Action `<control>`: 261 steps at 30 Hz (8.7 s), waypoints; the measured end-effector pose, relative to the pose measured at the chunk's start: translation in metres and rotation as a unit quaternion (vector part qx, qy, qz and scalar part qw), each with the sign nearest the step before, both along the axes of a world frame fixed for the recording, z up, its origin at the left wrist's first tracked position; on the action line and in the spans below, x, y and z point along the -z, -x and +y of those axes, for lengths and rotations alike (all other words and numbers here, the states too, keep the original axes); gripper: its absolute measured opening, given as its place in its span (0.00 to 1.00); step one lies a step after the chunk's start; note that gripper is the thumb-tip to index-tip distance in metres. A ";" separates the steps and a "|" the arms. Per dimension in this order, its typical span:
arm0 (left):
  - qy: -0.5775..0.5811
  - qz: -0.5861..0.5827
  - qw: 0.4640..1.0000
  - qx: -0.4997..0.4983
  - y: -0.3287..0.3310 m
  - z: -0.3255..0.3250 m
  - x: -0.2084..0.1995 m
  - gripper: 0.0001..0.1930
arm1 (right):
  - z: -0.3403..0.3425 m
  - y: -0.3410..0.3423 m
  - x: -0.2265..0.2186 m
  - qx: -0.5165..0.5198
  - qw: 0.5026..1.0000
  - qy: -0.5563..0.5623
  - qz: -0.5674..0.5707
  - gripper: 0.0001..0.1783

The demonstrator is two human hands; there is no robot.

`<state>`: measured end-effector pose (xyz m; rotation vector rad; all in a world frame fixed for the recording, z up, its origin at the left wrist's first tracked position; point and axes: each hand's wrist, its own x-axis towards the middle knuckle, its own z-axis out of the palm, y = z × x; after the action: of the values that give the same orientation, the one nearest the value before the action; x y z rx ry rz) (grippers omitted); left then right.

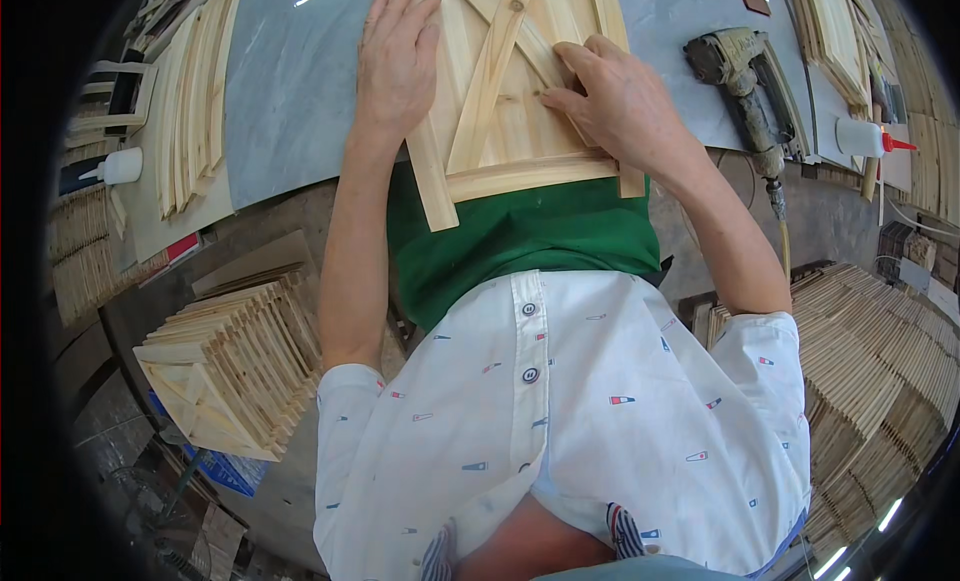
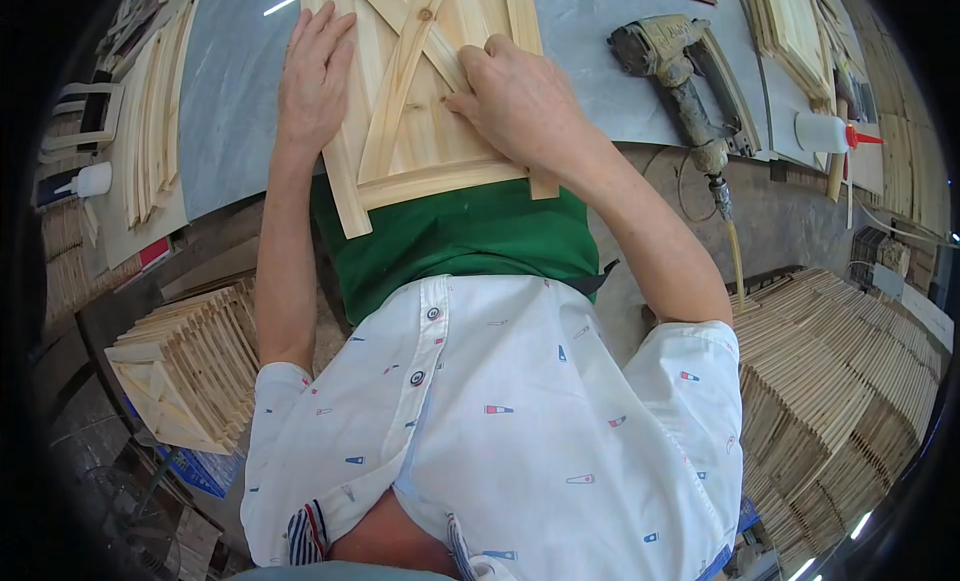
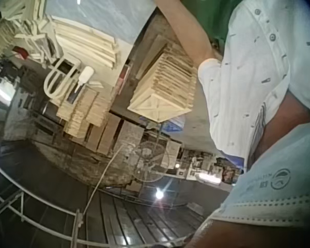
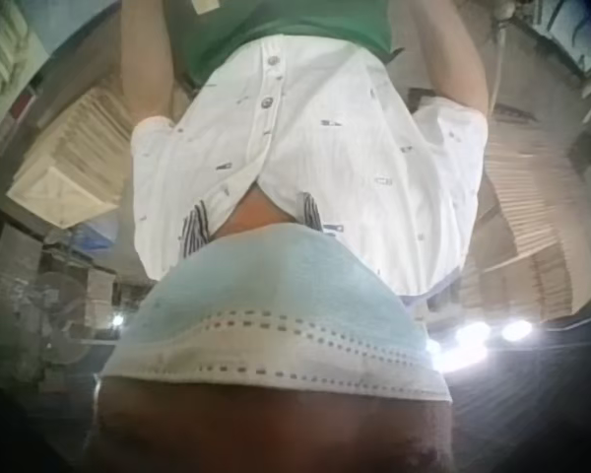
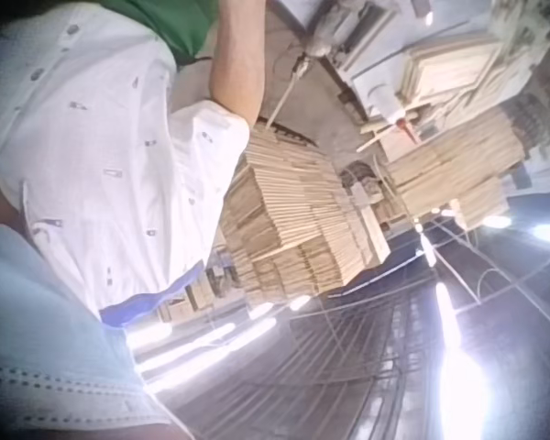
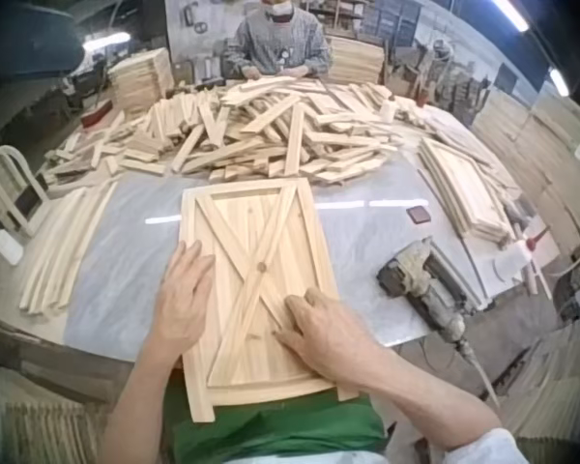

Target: Assembling wooden frames or structures using a pneumatic staple gun and organizing wooden slats on a workbench.

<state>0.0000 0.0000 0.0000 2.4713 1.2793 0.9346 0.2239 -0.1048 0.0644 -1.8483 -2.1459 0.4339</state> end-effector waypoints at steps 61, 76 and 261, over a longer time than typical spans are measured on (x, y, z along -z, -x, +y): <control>-0.048 -0.020 0.999 0.010 -0.031 0.016 -0.017 0.15 | 0.076 -0.060 -0.136 0.120 0.982 0.037 0.139 0.16; 0.011 -0.065 0.998 -0.010 -0.031 0.010 -0.021 0.16 | 0.192 0.043 -0.127 -0.021 0.977 0.179 0.112 0.09; 0.128 -0.498 0.843 0.156 -0.005 -0.171 -0.193 0.04 | -0.053 -0.071 0.001 0.149 0.953 -0.247 -0.087 0.25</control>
<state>0.0055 -0.1714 0.1928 1.4846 0.5511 1.5090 0.2945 -0.1581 0.0634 -1.9051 -1.8031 -0.3188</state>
